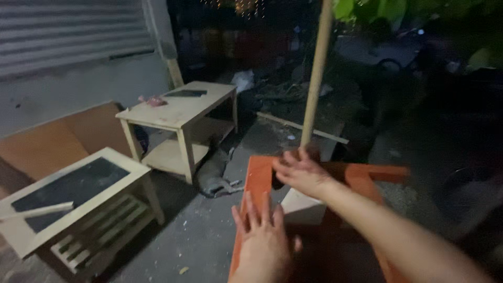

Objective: The person wipes the surfaces of a small wooden stool with a brown cloth. They systematically clean the legs, frame, and seat, then flip the stool to wipe the underside before setting it upright.

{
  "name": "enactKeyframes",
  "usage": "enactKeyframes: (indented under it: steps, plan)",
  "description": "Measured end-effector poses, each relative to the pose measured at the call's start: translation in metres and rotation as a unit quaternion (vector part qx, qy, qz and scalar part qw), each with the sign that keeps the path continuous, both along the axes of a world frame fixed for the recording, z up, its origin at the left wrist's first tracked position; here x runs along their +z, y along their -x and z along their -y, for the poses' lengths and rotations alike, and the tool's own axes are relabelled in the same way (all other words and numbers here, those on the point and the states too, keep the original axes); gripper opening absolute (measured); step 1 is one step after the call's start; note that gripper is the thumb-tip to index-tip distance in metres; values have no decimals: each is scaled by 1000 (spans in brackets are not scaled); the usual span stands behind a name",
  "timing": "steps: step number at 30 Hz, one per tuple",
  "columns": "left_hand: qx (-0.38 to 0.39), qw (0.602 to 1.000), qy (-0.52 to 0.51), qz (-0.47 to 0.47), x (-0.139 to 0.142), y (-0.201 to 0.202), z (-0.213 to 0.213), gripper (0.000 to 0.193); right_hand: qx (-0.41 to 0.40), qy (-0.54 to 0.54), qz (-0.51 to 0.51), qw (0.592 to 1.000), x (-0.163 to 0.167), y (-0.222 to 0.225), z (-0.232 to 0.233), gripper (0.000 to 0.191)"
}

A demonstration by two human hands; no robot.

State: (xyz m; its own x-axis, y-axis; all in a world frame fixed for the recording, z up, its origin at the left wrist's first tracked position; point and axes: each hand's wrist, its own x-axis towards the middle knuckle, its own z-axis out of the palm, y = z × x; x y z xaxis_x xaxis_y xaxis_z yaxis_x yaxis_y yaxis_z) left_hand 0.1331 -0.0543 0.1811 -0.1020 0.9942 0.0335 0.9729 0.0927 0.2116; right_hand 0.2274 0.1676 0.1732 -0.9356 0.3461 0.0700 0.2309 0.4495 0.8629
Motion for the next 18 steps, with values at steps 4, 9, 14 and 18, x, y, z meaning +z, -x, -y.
enactKeyframes:
  steps: [4, 9, 14, 18]
  plan:
    - [-31, 996, -83, 9, 5, 9, 12, 90, -189, 117, 5, 975, 28, -30, 9, 52]
    - [-19, 997, -75, -10, 8, 6, 19, 90, -349, 154, -22, 924, 70, -68, 56, 56]
    - [29, 999, -22, 0, 17, 10, 16, 81, -471, 181, -30, 863, 77, -34, 76, 48]
    - [94, 993, -69, 29, 2, 49, 26, 71, -512, 188, -61, 836, 71, -36, 82, 51]
